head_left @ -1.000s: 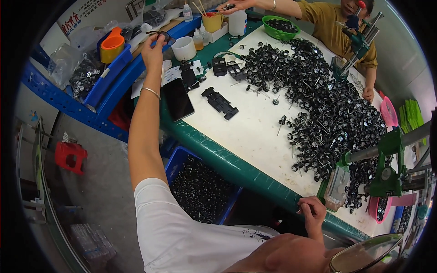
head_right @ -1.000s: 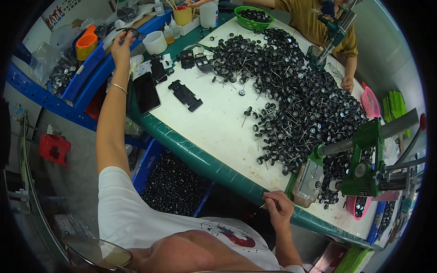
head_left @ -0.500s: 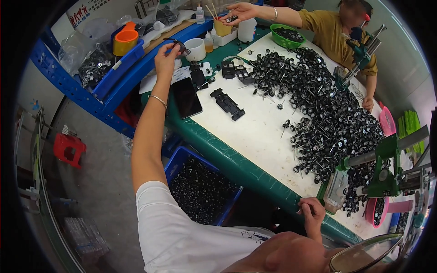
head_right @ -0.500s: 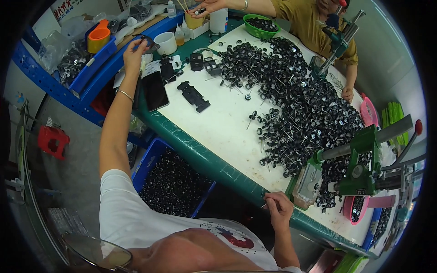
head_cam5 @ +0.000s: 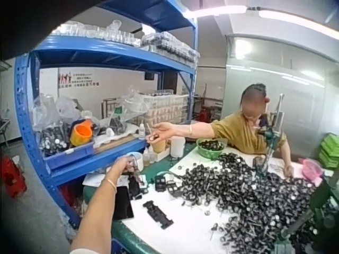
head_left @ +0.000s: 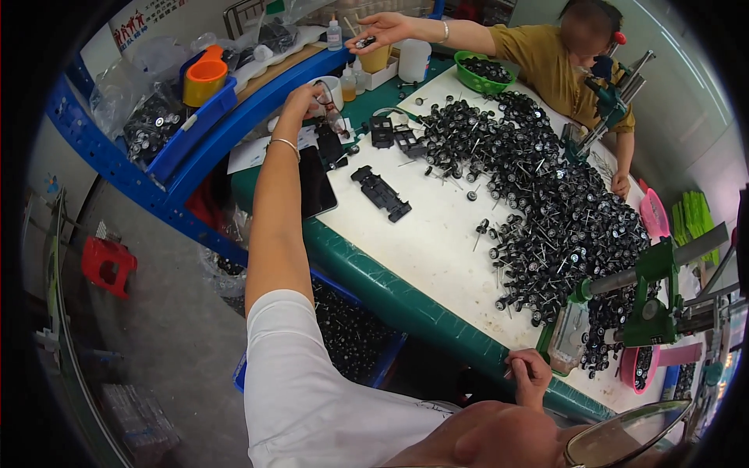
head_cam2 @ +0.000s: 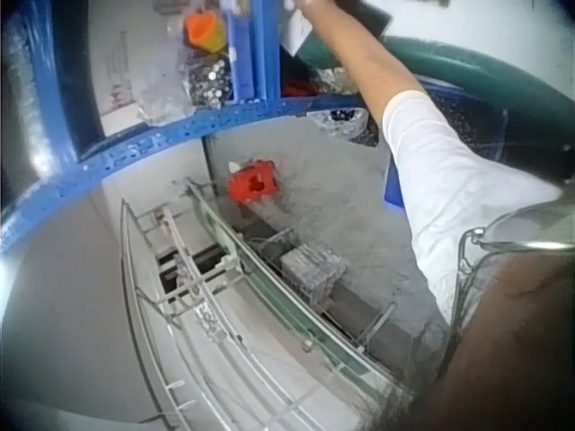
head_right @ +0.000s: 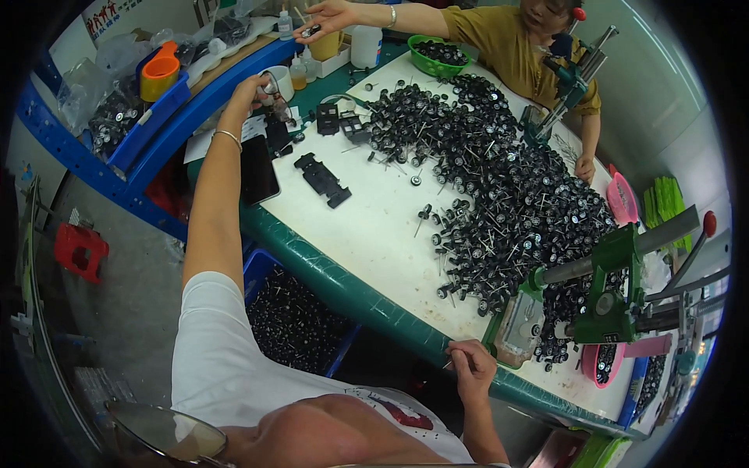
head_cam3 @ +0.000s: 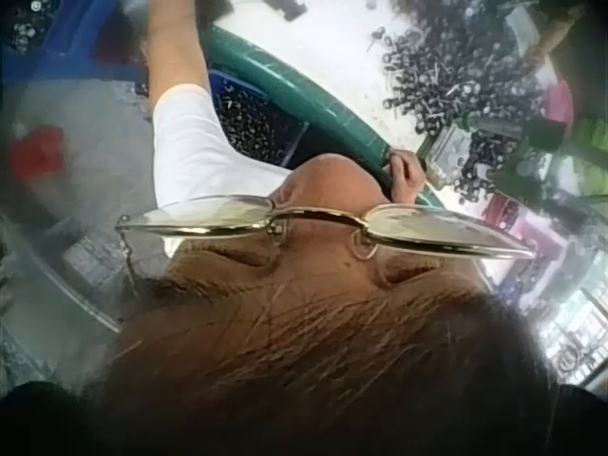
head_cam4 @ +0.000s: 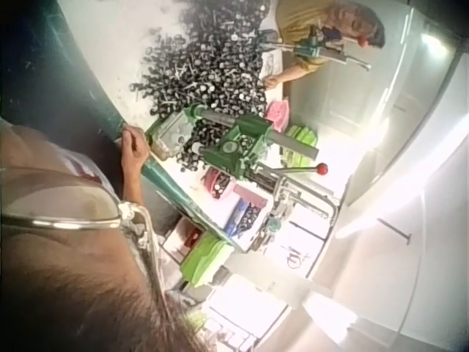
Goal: The person assembles toy wheel sets by positioning toy wheels and metal axles into a manual press machine and pressing them together using the machine's handle.
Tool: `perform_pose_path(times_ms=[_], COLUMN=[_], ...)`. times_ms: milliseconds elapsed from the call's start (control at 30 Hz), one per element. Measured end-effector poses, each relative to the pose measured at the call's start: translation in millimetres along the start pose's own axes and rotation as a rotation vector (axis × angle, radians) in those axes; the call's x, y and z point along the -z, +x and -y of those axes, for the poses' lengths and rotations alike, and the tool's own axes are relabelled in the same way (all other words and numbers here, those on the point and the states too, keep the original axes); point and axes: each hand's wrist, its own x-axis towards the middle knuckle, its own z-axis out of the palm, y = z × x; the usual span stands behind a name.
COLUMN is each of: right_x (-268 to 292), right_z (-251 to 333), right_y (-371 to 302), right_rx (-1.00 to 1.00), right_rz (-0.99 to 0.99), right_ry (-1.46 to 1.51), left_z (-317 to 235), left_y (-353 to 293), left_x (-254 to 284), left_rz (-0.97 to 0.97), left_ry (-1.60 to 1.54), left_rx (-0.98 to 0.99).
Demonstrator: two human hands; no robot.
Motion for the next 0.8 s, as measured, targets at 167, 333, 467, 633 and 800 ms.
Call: perform_pose_path(times_ms=[167, 333, 467, 633, 800], right_x=[-1, 0, 0, 0, -1], right_z=[-2, -1, -1, -3, -1], right_y=[-1, 0, 2, 0, 0], right_rx=[-0.007, -0.007, 0.007, 0.010, 0.017], right_rz=[-0.024, -0.037, -0.023, -0.029, -0.024], right_ry=[0.030, 0.039, 0.058, 0.060, 0.057], left_z=[12, 6, -8, -25, -22], left_y=[20, 0, -2, 0, -1], left_x=[-5, -21, -21, -23, -28], left_rz=[0.083, 0.093, 0.062, 0.066, 0.083], left_ry=[0.286, 0.266, 0.363, 0.448, 0.443], left_rx=[-0.160, -0.390, -0.441, -0.436, -0.408])
